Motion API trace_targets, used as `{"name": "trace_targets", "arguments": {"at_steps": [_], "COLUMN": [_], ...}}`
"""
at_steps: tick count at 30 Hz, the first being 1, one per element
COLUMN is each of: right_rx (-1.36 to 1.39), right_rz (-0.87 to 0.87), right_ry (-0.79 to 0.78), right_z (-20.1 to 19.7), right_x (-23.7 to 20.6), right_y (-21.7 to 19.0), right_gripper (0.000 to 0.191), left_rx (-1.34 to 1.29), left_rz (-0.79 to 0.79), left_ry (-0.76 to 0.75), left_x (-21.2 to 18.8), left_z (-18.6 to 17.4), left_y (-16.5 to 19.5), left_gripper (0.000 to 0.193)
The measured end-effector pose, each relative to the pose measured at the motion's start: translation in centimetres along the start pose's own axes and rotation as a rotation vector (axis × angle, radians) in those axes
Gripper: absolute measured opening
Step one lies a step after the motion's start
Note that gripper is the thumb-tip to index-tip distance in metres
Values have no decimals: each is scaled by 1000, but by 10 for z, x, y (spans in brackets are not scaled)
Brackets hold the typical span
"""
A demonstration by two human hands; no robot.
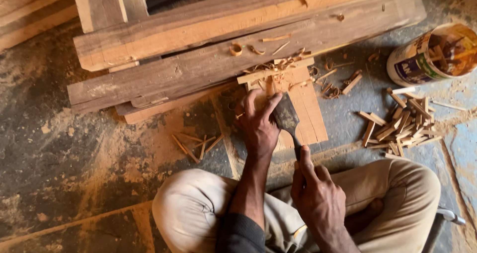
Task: The person sits cross-legged on the floor and uses a chisel to carve a small rectangular piece of wood. They repeatedly strike the chisel with a mallet to remove wood shavings, occasionally pausing to clear debris from the workpiece.
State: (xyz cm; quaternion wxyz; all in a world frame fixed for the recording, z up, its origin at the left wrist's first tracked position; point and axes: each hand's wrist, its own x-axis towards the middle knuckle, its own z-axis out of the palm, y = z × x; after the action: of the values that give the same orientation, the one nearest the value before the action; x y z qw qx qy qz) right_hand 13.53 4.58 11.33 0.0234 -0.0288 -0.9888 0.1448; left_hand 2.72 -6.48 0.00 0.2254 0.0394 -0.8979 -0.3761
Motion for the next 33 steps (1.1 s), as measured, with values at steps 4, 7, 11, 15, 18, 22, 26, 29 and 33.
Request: {"name": "trace_targets", "arguments": {"at_steps": [4,7,11,15,18,22,26,29,33], "right_rx": [19,32,194,1146,1326,1455,1392,1394,1340], "right_rz": [18,-13,-27,615,599,350,358,301,292], "right_ry": [-82,-20,4,-357,-321,-383,-444,-466,-534], "right_z": [9,21,25,18,16,20,39,53,54], "right_x": [25,42,39,39,40,46,42,41,43], "right_y": [2,-3,5,51,93,139,149,141,131], "right_gripper": [46,47,42,53,51,51,61,65,69], "left_rx": [-100,-27,-65,-33,34,-113,-389,-354,-18], "left_rz": [7,8,-15,15,3,-36,-203,-307,-328], "left_ry": [-19,24,26,111,116,182,99,-74,-269], "left_x": [1,5,5,3,2,10,21,25,23], "left_z": [-5,-8,-6,2,5,-1,-31,-70,-145], "left_y": [4,7,6,-2,-4,3,7,5,9], "left_gripper": [61,50,50,53,34,20,19,17,32]}}
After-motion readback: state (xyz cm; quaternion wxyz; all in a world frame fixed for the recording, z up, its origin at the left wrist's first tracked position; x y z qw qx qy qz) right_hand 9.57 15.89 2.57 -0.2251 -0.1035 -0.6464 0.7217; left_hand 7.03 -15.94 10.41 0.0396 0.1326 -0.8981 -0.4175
